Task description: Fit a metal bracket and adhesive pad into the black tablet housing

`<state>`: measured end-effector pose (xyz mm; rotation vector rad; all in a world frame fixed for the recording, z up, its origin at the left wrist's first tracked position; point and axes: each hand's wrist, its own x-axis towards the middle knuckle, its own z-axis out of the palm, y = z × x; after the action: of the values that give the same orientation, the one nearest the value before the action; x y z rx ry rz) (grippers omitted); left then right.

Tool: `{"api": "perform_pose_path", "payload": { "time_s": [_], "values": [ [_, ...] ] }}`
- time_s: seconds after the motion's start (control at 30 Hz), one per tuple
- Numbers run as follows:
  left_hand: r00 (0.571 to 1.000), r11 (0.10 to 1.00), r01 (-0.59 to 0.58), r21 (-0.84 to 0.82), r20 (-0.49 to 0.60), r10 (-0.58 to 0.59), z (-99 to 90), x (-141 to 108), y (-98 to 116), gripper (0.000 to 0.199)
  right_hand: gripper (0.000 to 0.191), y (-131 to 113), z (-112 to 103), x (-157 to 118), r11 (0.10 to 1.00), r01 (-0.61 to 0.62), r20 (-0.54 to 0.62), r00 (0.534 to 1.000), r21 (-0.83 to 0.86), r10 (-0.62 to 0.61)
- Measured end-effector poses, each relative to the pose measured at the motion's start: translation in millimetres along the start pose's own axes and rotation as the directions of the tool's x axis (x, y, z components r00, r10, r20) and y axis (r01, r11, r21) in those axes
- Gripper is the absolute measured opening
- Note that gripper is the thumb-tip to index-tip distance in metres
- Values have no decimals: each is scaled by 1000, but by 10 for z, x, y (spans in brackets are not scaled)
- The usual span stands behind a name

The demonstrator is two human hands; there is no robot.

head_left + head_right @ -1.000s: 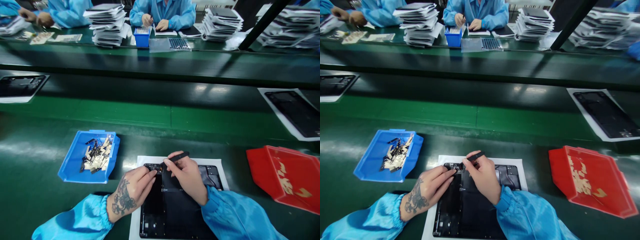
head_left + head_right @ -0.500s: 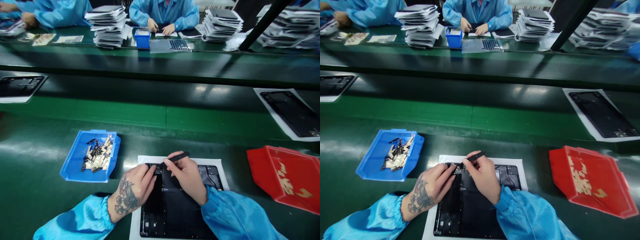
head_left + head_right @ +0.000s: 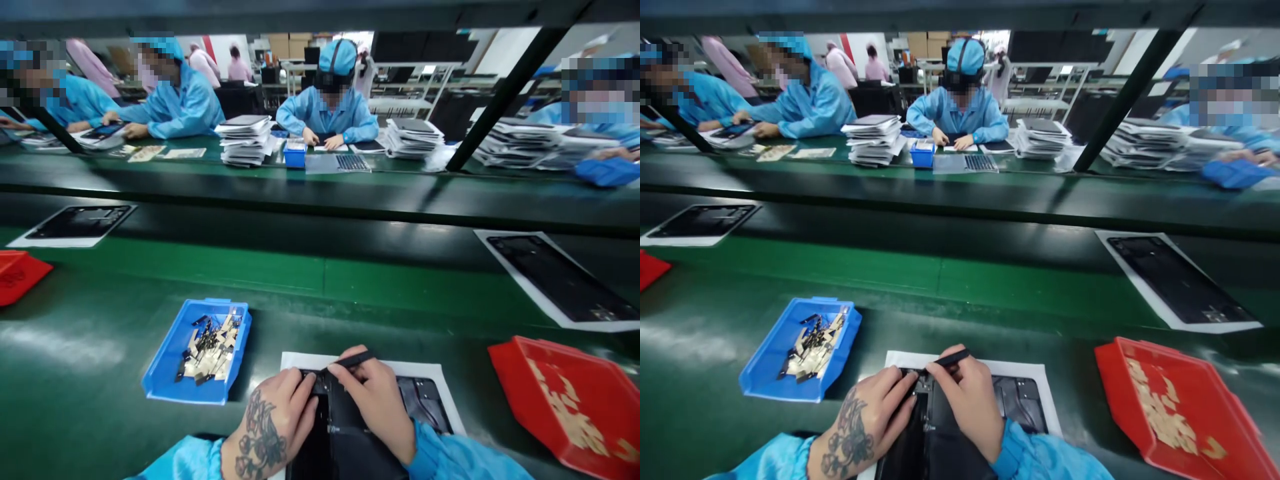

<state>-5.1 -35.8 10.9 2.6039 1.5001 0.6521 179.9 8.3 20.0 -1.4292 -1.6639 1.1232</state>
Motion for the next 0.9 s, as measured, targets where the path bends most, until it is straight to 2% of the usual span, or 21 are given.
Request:
{"api": "perform_pose_path", "payload": {
  "time_s": [0.17, 0.33, 0.53, 0.73, 0.9],
  "values": [
    [999, 1000, -25, 15, -33, 26, 68, -14, -20, 25, 23, 48, -29, 28, 1000, 10, 7, 1000, 24, -11],
    [999, 999, -34, 13, 2, 34, 102, -44, -47, 27, 27, 122, -62, 56, 996, -14, -6, 1000, 93, 15],
    [1000, 1000, -28, 0, 3, 28, 91, -52, -51, 28, 30, 134, -52, 83, 979, -48, 1, 999, 201, 49],
    [999, 999, -34, -11, 12, 34, 89, -40, -54, 29, 31, 135, -54, 91, 967, -72, 14, 997, 244, 71],
    [999, 1000, 9, -25, 35, -8, 32, -34, -23, 26, 29, 122, -83, 67, 968, -77, 9, 997, 241, 77]
  ]
}}
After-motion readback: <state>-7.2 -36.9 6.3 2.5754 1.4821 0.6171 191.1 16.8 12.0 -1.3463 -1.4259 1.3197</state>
